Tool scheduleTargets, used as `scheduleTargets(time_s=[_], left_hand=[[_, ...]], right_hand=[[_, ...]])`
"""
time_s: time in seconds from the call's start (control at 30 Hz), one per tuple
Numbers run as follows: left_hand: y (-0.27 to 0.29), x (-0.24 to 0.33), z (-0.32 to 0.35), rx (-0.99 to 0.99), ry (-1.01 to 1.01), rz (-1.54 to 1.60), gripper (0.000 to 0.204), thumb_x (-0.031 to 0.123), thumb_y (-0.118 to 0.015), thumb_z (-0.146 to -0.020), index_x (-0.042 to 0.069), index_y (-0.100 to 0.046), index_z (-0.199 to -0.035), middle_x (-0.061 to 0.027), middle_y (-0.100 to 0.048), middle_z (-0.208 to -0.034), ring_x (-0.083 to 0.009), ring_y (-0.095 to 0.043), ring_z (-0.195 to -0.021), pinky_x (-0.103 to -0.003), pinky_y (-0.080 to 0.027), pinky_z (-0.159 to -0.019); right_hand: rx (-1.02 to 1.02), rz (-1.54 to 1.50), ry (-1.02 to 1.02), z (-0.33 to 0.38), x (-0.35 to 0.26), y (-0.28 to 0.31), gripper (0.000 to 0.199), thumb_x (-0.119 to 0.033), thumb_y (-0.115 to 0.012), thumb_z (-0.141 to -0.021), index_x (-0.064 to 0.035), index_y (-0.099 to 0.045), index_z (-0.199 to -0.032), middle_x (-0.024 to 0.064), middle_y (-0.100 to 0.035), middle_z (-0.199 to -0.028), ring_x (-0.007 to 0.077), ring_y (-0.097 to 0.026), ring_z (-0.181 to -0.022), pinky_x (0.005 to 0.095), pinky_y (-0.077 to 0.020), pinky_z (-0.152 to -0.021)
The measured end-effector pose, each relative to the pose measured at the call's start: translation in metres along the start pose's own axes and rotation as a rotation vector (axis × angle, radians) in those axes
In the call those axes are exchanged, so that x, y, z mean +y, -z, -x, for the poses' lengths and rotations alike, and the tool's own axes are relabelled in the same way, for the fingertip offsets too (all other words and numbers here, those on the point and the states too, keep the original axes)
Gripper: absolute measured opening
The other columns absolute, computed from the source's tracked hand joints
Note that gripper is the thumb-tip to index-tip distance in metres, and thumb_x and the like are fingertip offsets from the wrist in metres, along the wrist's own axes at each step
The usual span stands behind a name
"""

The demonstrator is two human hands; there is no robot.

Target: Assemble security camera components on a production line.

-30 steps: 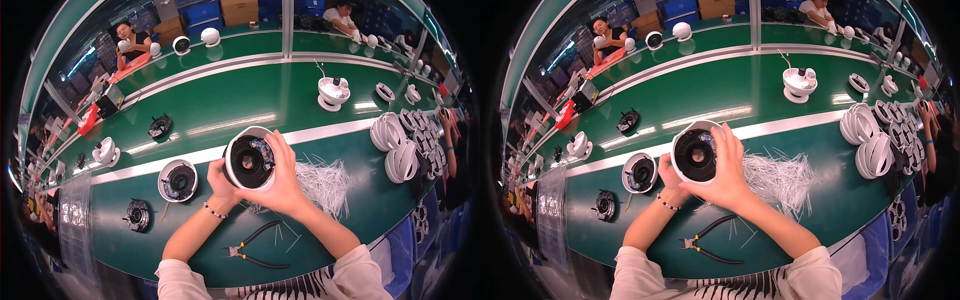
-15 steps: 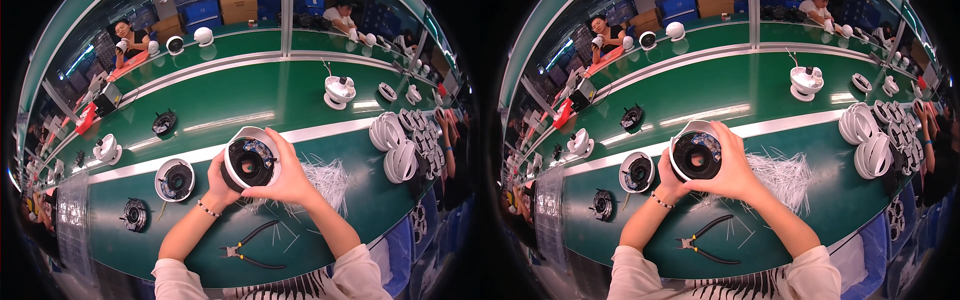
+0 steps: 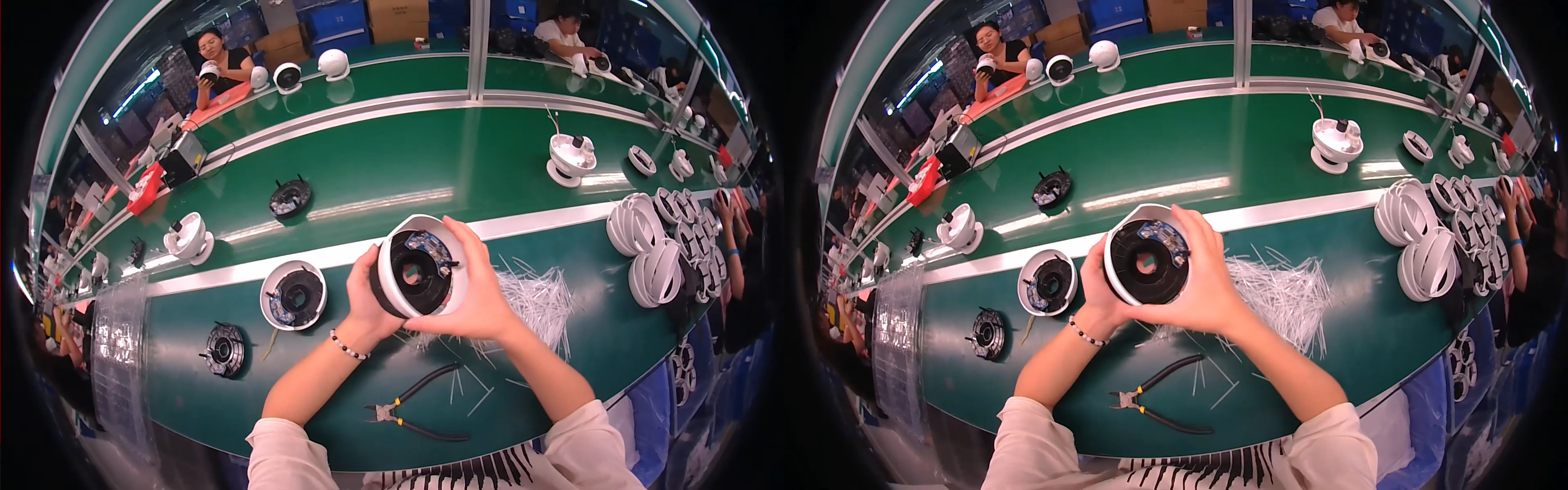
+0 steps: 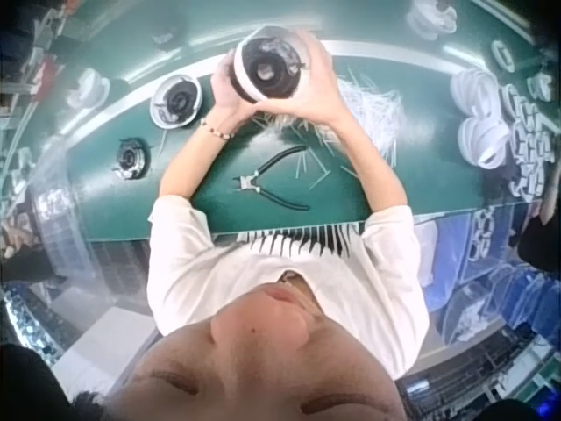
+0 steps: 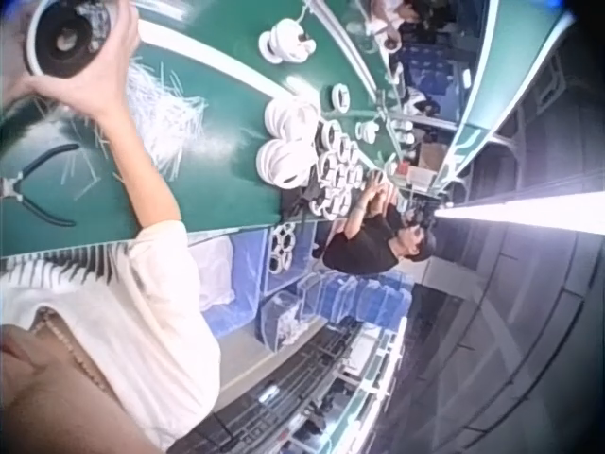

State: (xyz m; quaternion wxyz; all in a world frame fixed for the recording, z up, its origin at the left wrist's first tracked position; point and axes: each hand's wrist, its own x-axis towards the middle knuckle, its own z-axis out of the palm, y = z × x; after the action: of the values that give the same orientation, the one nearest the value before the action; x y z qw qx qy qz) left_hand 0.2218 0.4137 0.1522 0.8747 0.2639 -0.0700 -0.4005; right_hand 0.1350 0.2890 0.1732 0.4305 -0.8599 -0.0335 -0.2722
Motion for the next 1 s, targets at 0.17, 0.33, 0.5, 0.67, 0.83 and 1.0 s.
scheduleTargets(time_s=[0.17,0.33,0.5,0.67,0.83,1.0], left_hand=[[-0.007,0.016,0.004,-0.236,-0.039,0.129,0.05,0.041,-0.031,-0.085,0.004,-0.044,-0.116,-0.0155,-0.049,-0.113,-0.03,-0.049,-0.104,-0.047,-0.042,-0.087],[0.007,0.017,-0.008,0.135,-0.13,0.02,0.046,0.034,-0.031,-0.085,0.002,-0.049,-0.113,-0.0124,-0.055,-0.109,-0.0246,-0.054,-0.098,-0.037,-0.043,-0.088],[0.004,0.034,-0.002,0.026,-0.15,0.005,0.05,0.036,-0.026,-0.084,0.004,-0.046,-0.116,-0.0119,-0.051,-0.114,-0.0251,-0.05,-0.104,-0.037,-0.041,-0.09],[0.003,0.044,0.002,-0.01,-0.143,-0.031,0.049,0.036,-0.034,-0.08,0.004,-0.046,-0.115,-0.0128,-0.053,-0.109,-0.0254,-0.051,-0.101,-0.041,-0.042,-0.087],[-0.002,0.043,0.003,-0.113,-0.044,0.065,0.055,0.042,-0.033,-0.079,0.003,-0.045,-0.115,-0.0167,-0.051,-0.11,-0.03,-0.053,-0.097,-0.048,-0.044,-0.084],[-0.01,0.037,0.013,-0.16,-0.095,-0.028,0.046,0.032,-0.029,-0.086,0.005,-0.042,-0.12,-0.0149,-0.051,-0.112,-0.0239,-0.054,-0.096,-0.036,-0.047,-0.082]], right_hand=[[-0.09,0.052,0.109,-0.023,-0.016,0.008,0.114,-0.033,-0.084,-0.043,-0.0011,-0.018,-0.13,0.0197,-0.027,-0.127,0.0315,-0.032,-0.117,0.0387,-0.028,-0.097],[-0.044,0.109,0.078,-0.029,0.009,-0.035,0.11,-0.043,-0.082,-0.039,-0.0037,-0.029,-0.126,0.0224,-0.026,-0.126,0.0392,-0.03,-0.115,0.0448,-0.0265,-0.096],[-0.008,0.1,0.148,-0.039,-0.004,-0.041,0.114,-0.044,-0.082,-0.04,-0.0005,-0.023,-0.128,0.0228,-0.025,-0.128,0.0386,-0.028,-0.117,0.0441,-0.027,-0.097],[-0.098,0.039,0.122,-0.046,-0.019,-0.024,0.114,-0.037,-0.082,-0.044,-0.0004,-0.018,-0.131,0.02,-0.027,-0.128,0.0334,-0.028,-0.119,0.0415,-0.0264,-0.098],[-0.101,0.034,0.197,-0.037,-0.027,-0.013,0.113,-0.037,-0.083,-0.041,-0.0015,-0.021,-0.129,0.0222,-0.023,-0.128,0.0383,-0.026,-0.117,0.0453,-0.0277,-0.096],[0.021,0.232,0.113,-0.014,-0.042,-0.024,0.117,-0.04,-0.082,-0.039,0.0008,-0.02,-0.129,0.0236,-0.021,-0.127,0.0406,-0.027,-0.114,0.0479,-0.0282,-0.093]])
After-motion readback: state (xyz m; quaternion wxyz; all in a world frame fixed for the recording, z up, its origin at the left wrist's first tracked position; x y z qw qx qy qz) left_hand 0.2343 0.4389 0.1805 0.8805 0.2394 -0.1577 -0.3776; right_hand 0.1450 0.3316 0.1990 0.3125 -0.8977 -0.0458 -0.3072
